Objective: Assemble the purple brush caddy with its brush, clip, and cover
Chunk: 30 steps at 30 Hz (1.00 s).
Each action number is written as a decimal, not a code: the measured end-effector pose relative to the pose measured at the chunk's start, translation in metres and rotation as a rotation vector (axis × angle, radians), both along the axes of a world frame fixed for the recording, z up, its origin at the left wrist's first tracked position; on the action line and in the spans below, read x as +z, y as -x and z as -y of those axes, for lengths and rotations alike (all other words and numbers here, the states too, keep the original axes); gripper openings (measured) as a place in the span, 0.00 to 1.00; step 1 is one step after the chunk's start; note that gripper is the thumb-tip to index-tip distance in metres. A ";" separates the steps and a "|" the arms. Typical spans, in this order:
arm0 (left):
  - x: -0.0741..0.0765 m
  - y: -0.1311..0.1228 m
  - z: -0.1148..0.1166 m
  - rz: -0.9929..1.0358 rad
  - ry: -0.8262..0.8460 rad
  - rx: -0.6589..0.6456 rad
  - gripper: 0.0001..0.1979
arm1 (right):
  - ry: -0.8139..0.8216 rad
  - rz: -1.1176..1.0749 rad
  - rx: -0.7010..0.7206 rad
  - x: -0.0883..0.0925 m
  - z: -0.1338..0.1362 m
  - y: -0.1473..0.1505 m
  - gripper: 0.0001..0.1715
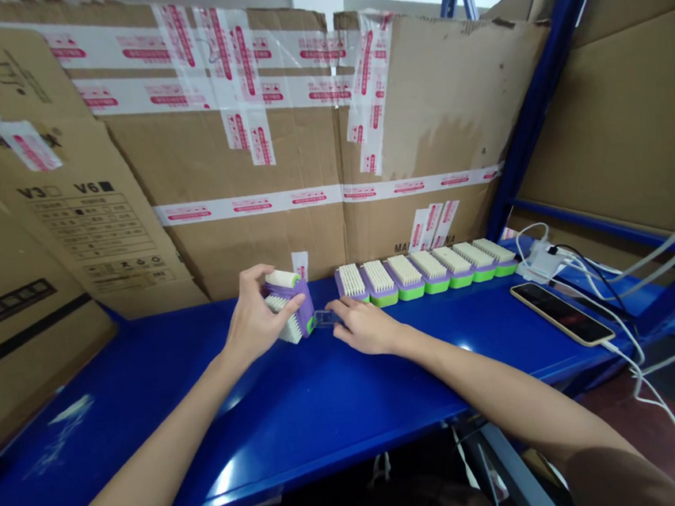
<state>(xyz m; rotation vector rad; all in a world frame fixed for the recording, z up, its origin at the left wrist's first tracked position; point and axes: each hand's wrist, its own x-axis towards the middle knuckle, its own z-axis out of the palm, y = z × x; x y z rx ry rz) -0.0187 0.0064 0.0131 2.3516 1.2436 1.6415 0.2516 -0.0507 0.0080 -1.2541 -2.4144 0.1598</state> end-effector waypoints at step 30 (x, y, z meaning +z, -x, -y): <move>-0.002 0.003 -0.005 0.095 0.312 -0.160 0.25 | -0.121 -0.744 -0.016 0.004 -0.010 -0.002 0.22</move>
